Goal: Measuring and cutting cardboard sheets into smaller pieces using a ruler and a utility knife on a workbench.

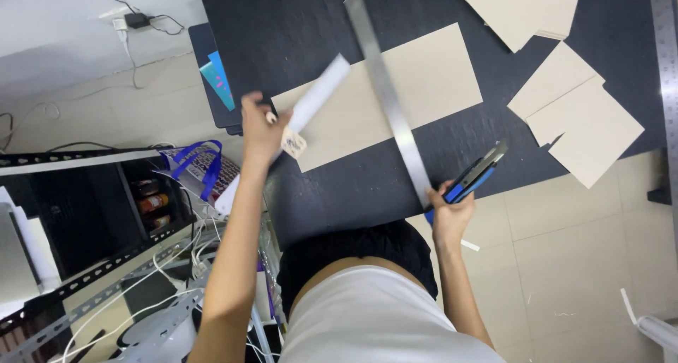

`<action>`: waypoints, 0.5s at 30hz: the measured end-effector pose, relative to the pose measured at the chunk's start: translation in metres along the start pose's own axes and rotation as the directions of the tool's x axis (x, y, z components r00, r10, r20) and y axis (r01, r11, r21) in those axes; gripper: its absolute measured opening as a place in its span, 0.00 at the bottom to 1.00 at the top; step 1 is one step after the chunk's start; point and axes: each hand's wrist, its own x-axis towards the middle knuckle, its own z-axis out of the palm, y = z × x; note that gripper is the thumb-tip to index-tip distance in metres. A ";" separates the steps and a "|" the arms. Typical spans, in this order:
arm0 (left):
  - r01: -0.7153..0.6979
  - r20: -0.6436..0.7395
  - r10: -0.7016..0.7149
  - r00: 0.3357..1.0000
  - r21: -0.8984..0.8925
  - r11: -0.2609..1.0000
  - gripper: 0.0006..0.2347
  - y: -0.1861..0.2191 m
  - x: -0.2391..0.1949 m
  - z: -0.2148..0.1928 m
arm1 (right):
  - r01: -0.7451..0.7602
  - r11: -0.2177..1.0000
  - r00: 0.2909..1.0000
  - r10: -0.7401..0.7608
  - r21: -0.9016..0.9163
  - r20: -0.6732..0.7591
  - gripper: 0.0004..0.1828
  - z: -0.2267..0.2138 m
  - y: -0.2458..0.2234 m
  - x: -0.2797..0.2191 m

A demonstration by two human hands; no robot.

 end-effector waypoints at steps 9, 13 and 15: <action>-0.421 -0.264 0.448 0.854 0.155 0.894 0.15 -0.005 0.207 0.046 | -0.026 0.912 0.966 0.128 -0.409 0.223 0.11 -0.031 0.000 -0.003; -0.272 -0.308 0.467 0.829 0.508 0.817 0.20 0.043 0.153 0.064 | 0.123 0.776 0.907 0.165 -0.619 0.387 0.18 -0.027 -0.051 0.006; -0.278 -0.232 0.516 0.824 0.629 0.726 0.18 0.057 0.106 0.086 | 0.031 0.788 0.894 0.253 -0.614 0.370 0.22 -0.010 -0.073 0.015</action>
